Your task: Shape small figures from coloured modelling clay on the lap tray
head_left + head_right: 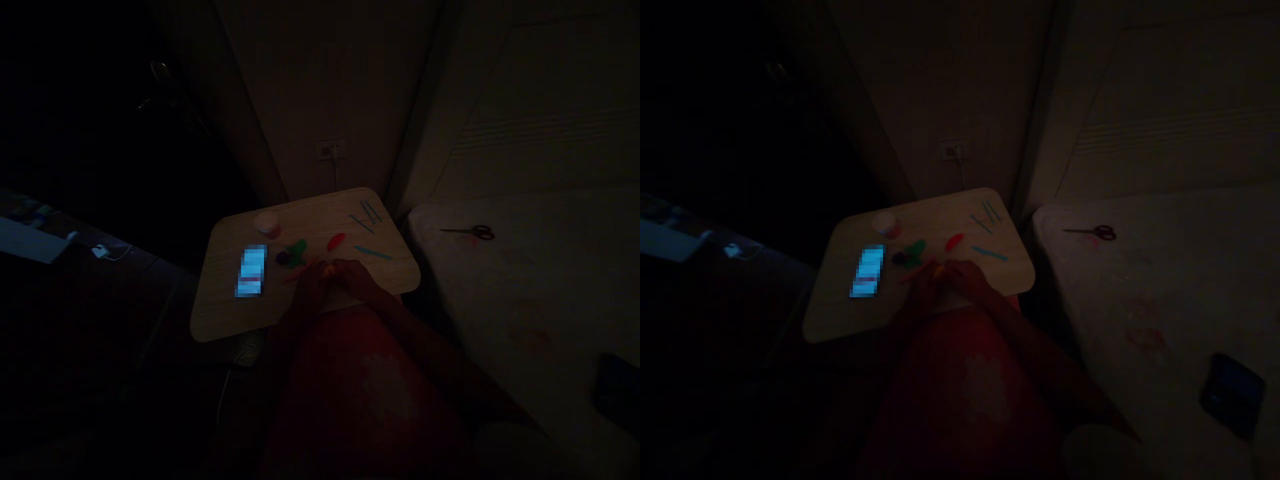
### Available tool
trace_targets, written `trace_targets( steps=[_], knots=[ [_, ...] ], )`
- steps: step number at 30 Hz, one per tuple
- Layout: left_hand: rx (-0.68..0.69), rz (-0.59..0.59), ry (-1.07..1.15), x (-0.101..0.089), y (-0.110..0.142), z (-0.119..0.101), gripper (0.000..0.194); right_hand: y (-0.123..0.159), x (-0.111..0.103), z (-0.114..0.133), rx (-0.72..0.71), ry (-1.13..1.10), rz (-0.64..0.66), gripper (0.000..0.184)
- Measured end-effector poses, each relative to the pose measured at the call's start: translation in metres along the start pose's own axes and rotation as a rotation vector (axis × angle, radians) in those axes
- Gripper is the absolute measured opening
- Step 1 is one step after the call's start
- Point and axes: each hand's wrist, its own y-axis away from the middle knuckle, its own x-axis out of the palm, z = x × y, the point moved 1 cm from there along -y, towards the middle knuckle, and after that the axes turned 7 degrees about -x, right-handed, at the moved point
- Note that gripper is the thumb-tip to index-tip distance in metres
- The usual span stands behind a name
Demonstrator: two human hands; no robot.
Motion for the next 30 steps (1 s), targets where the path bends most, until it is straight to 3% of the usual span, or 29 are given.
trace_targets(
  steps=[4,7,13,17,23,30],
  knots=[
    [0.05,0.008,-0.17,0.002,0.001,-0.002,0.025,-0.001,0.001,0.004,0.059,0.153,0.006,0.029],
    [0.056,-0.026,-0.201,0.002,0.003,-0.004,0.019,-0.001,0.001,0.004,0.102,0.136,-0.007,0.026],
    [0.023,-0.025,-0.026,-0.004,0.005,-0.008,0.024,-0.001,0.0,-0.002,0.038,-0.078,-0.073,0.04],
    [-0.037,-0.031,0.053,-0.003,0.002,-0.003,0.032,0.0,-0.003,0.004,-0.009,-0.181,-0.008,0.04],
    [-0.069,-0.024,0.144,-0.002,-0.001,0.005,0.038,0.002,-0.005,0.011,0.034,-0.294,-0.016,0.032],
    [-0.075,-0.054,0.226,-0.004,-0.003,0.009,0.035,0.0,0.0,0.008,0.062,-0.324,-0.049,0.037]
  ],
)
